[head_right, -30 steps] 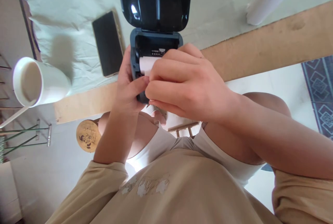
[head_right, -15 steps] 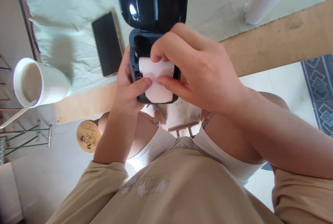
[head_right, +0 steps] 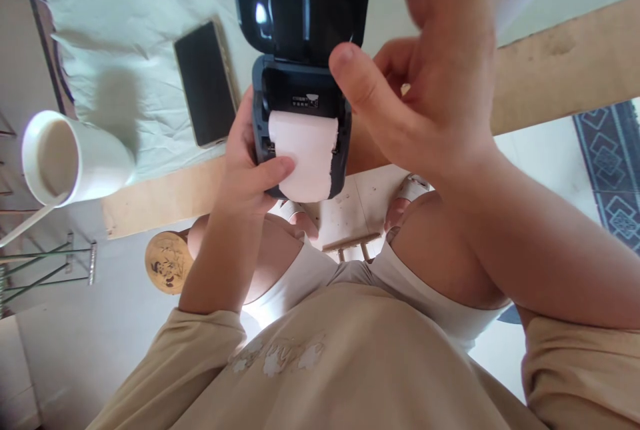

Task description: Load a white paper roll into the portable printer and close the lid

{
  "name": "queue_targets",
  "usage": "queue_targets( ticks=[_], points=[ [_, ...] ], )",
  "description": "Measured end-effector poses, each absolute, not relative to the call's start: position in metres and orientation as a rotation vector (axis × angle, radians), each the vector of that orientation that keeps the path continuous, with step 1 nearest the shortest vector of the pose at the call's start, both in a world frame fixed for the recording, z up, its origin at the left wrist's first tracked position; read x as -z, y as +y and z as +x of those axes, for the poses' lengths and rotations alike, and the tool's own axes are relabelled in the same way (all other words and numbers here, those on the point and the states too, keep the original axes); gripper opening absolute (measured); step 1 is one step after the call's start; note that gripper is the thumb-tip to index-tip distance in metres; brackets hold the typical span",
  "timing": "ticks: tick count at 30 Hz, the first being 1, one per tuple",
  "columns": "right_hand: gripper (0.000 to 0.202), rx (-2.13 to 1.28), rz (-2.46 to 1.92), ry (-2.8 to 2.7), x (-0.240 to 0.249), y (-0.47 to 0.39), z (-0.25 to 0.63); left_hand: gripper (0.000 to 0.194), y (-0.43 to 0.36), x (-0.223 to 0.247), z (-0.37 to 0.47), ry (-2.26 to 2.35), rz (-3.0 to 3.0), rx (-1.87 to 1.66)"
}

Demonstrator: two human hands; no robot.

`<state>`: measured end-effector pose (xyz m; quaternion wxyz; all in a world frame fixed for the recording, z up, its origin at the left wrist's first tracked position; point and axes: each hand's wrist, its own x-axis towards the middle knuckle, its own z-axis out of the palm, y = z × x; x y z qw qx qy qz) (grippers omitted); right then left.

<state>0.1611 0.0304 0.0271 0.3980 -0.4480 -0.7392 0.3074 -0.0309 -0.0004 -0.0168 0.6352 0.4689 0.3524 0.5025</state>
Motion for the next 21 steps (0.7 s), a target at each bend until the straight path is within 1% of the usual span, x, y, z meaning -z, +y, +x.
queue_targets(
  ticks=[3,5,7,9,11,13,16,18,21],
  points=[
    [0.033,-0.615,-1.026,-1.684,-0.026,0.022,0.160,0.069,-0.001,0.014,-0.030,0.856,1.054,-1.165],
    [0.029,-0.604,-1.053,-1.759,-0.025,0.019,0.161,0.072,-0.002,0.013,-0.029,0.890,1.040,-1.153],
    [0.033,-0.562,-1.091,-1.959,-0.024,0.019,0.162,0.075,-0.003,0.013,-0.029,0.907,1.026,-1.154],
    [0.041,-0.516,-1.098,-2.117,-0.022,0.022,0.163,0.075,-0.004,0.014,-0.028,0.890,1.020,-1.174],
    [0.051,-0.589,-1.127,-2.185,-0.018,0.024,0.163,0.074,-0.004,0.016,-0.027,0.842,1.026,-1.192],
    [0.056,-0.744,-1.121,-2.163,-0.015,0.026,0.162,0.068,-0.005,0.016,-0.026,0.779,1.034,-1.202],
    [0.060,-0.910,-1.092,-2.113,-0.012,0.026,0.161,0.052,-0.005,0.011,-0.023,0.766,1.009,-1.211],
    [0.062,-0.895,-1.103,-2.118,-0.013,0.027,0.160,0.042,-0.006,0.007,-0.022,0.810,0.977,-1.204],
    [0.063,-0.789,-1.144,-2.161,-0.014,0.026,0.157,0.027,-0.007,0.002,-0.022,0.876,0.912,-1.181]
  ],
)
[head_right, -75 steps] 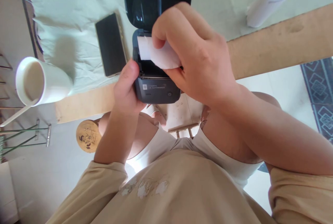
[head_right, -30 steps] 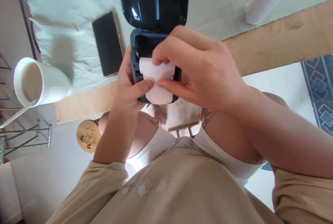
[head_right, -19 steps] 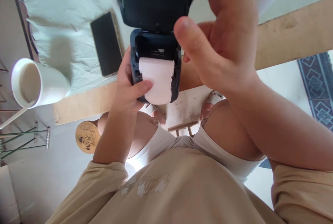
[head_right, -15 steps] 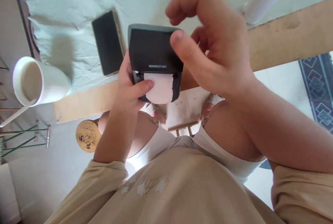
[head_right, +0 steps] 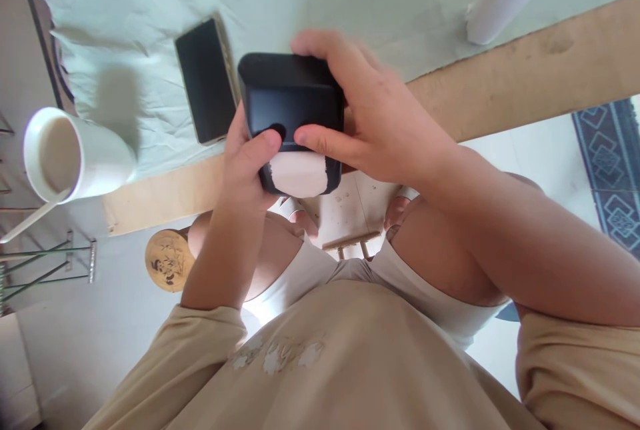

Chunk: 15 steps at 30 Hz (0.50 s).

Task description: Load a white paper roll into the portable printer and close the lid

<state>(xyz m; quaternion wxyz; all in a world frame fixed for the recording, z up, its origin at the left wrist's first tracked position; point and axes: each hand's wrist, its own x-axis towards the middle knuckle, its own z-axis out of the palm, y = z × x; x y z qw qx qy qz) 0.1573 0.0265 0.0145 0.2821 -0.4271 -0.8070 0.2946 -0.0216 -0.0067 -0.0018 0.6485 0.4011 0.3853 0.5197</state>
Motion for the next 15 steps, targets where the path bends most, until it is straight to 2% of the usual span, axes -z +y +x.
queue_targets(
  ticks=[3,7,11,15],
  points=[
    [0.065,-0.771,-1.148,-2.176,-0.0150,0.0266,0.1559,0.020,-0.0065,-0.0013,-0.0224,0.884,0.880,-1.167],
    [0.065,-0.737,-1.161,-2.190,-0.0141,0.0257,0.1568,0.021,-0.0052,-0.0036,-0.0196,0.787,0.819,-1.188],
    [0.052,-0.593,-1.083,-2.156,-0.0155,0.0229,0.1589,0.033,-0.0052,-0.0051,-0.0156,0.781,0.719,-1.197],
    [0.045,-0.627,-0.927,-2.156,-0.0163,0.0235,0.1624,0.037,-0.0043,0.0005,-0.0181,0.832,0.684,-1.165]
  ],
)
